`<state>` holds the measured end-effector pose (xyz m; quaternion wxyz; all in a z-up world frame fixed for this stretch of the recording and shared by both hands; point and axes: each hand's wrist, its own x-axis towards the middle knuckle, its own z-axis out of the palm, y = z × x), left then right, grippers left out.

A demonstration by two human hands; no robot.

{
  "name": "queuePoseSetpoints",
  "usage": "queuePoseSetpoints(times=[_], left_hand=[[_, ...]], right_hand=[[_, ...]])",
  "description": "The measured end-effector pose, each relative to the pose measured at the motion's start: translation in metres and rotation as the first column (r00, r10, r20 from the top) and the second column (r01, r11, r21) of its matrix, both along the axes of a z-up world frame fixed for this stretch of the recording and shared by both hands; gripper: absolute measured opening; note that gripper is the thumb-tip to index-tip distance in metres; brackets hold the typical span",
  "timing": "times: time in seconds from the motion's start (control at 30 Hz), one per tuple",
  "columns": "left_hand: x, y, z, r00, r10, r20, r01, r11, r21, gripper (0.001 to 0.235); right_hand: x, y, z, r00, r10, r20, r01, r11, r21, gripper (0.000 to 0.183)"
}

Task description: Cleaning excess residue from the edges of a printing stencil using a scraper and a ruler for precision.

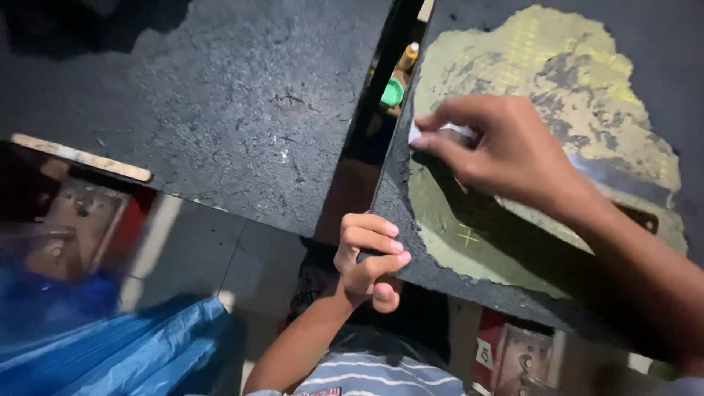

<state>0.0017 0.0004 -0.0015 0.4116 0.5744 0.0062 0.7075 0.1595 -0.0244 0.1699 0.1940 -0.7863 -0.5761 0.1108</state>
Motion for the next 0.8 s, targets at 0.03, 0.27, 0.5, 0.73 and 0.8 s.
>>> queuePoseSetpoints(times=[0.03, 0.27, 0.5, 0.73, 0.8], left_hand=[[-0.007, 0.007, -0.007, 0.994, -0.044, -0.101, 0.054, 0.993, 0.104, 0.047], [-0.01, 0.011, 0.0, 0.99, -0.043, -0.136, 0.061, 0.99, 0.129, 0.044], [-0.004, -0.001, 0.0, 0.996, -0.048, -0.078, 0.05, 0.999, 0.02, 0.048], [0.005, -0.002, -0.002, 1.0, 0.009, 0.017, -0.009, 1.0, 0.019, 0.042], [-0.001, 0.005, -0.008, 0.999, 0.009, -0.043, -0.006, 0.997, 0.074, 0.04]], right_hand=[[0.002, 0.005, 0.005, 0.986, -0.011, -0.166, 0.013, 1.0, 0.01, 0.014], [0.032, 0.008, 0.001, 0.917, 0.198, 0.347, -0.153, 0.976, -0.153, 0.024], [0.024, 0.009, -0.01, 0.908, 0.214, 0.36, -0.182, 0.976, -0.123, 0.019], [0.013, -0.004, -0.029, 0.958, 0.091, 0.271, -0.117, 0.99, 0.081, 0.013], [0.014, 0.0, -0.028, 0.973, 0.079, 0.215, -0.102, 0.99, 0.094, 0.016]])
